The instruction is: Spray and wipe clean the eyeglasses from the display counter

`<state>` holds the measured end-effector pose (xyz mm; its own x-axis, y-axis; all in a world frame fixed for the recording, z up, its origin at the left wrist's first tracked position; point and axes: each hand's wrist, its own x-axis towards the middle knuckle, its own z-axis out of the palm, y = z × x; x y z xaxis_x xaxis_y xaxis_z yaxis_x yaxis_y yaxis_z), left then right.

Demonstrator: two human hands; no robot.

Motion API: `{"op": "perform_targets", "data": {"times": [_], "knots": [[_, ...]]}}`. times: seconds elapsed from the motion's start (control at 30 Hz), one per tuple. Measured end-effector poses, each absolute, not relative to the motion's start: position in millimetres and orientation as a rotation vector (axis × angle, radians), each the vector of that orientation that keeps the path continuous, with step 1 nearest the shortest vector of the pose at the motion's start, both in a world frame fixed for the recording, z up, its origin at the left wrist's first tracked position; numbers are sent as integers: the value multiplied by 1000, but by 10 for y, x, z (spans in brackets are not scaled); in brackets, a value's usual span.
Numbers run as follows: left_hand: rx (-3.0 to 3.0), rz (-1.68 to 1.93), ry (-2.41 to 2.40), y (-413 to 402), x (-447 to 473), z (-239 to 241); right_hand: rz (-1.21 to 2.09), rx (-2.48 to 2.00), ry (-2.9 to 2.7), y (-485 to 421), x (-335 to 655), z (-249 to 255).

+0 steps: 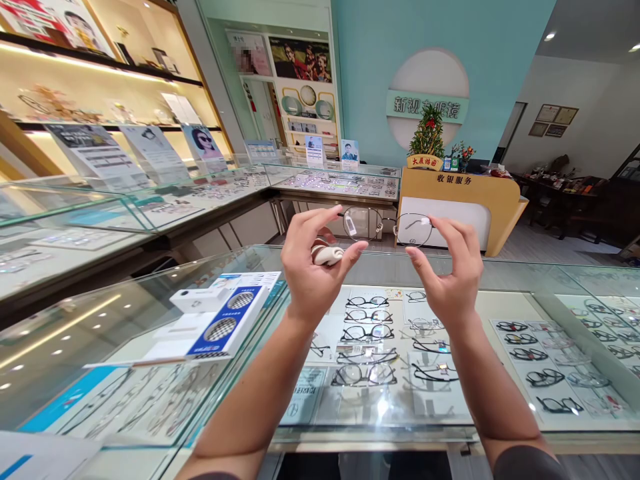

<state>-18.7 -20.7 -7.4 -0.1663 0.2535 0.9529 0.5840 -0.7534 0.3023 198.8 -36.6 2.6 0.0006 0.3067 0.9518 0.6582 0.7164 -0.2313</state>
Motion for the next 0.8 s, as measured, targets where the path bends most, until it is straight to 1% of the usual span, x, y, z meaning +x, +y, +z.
{"op": "perform_targets", "data": {"times": [0.13,0.27,0.47,0.63,0.8], "knots": [[-1878,-2049,-972,-154,-159,-111,-506,-719,-1579,-374,1950,17],[-1828,-2091,-975,-128,-125,-147,-544,-675,-1583,-396,1922,7],[-1776,-2129,-1032,-133,-86,-160,-480,-784,-1596,-413,1918,13],[-1744,-2146,-1004,-162,-64,-155,-469,-733,-1589,-418,1909,25],[-1688,-2129,-986,-192,-63,-145,-279,-737,-1571,-421,1890,2]]}}
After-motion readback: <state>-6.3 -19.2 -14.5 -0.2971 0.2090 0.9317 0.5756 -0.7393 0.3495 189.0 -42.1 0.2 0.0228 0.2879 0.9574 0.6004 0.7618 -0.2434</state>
